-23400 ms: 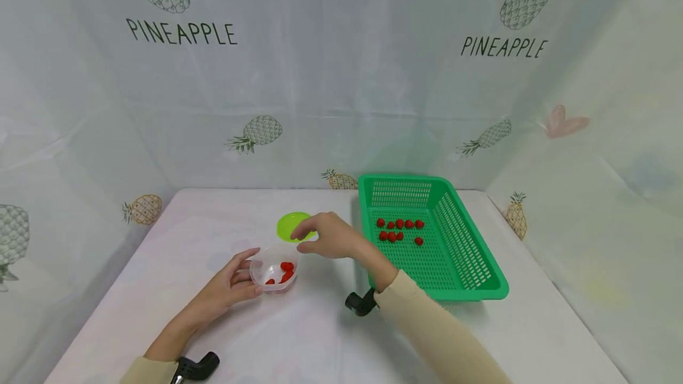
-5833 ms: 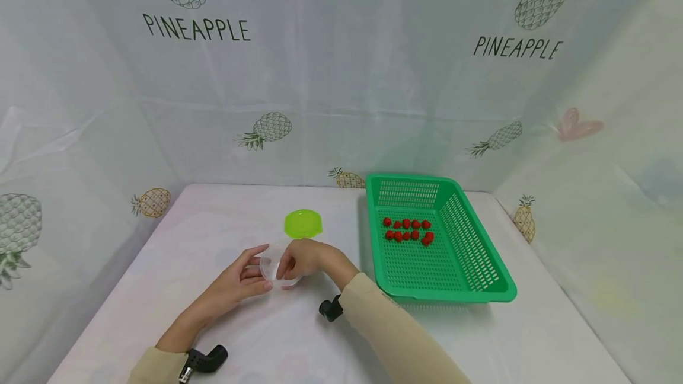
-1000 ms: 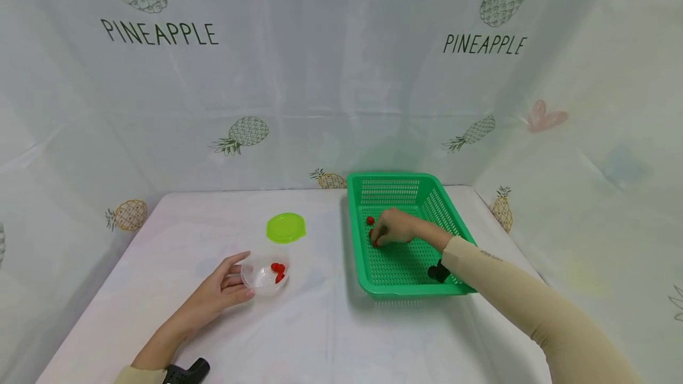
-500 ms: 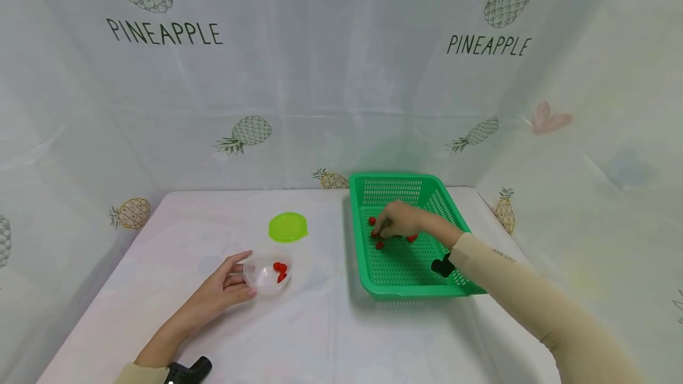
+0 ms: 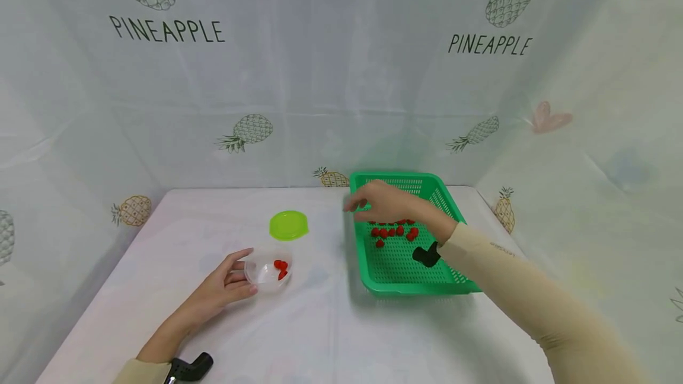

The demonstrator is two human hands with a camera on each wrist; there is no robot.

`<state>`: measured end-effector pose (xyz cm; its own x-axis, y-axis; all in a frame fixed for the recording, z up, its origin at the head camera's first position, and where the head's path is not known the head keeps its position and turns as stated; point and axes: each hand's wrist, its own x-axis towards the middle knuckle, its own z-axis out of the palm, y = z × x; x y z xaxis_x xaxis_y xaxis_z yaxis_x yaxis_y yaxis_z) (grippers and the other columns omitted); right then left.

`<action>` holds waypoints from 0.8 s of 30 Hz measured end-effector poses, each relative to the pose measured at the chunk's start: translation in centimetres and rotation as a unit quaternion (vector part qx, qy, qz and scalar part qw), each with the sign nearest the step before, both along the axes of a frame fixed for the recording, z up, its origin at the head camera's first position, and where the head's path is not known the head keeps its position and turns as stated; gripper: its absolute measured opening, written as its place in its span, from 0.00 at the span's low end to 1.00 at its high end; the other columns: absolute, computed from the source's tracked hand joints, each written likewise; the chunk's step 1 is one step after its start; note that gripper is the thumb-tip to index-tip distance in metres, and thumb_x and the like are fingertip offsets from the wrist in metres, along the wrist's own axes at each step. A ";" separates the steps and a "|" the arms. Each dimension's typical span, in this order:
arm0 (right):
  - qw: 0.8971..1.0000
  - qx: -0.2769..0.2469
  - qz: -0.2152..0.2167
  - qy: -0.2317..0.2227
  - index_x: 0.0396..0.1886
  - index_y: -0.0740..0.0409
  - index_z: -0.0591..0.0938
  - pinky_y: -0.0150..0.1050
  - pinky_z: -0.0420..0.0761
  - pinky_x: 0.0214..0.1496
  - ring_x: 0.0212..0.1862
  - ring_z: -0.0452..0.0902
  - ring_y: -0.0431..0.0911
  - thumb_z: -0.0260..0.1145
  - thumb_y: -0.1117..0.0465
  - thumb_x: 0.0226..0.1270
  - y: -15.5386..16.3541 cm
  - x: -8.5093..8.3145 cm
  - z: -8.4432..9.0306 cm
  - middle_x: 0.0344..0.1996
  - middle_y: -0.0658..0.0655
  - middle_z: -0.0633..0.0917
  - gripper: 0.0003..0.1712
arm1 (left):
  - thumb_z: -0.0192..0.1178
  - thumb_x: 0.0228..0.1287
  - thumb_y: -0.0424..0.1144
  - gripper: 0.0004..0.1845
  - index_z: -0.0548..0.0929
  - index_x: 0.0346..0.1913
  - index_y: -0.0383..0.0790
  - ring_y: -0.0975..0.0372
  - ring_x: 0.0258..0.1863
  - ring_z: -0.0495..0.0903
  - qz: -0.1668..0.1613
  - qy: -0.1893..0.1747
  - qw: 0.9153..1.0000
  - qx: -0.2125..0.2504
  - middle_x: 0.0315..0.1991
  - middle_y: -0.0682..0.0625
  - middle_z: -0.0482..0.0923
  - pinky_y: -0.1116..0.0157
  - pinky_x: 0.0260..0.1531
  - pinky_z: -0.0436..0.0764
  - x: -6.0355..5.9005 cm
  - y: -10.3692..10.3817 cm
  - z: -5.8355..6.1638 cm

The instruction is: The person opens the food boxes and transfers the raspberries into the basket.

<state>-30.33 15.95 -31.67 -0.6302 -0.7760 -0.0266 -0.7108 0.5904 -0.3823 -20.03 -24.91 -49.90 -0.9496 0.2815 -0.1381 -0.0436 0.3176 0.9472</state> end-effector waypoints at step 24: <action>0.987 0.086 0.099 -0.088 0.63 0.52 0.88 0.35 0.81 0.62 0.63 0.82 0.48 0.72 0.64 0.74 -14.5 -0.8 -3.5 0.59 0.52 0.88 0.19 | 0.75 0.67 0.44 0.48 0.58 0.83 0.54 0.50 0.66 0.77 0.004 -0.007 1.000 0.008 0.72 0.38 0.67 0.68 0.55 0.82 0.2 0.2 0.3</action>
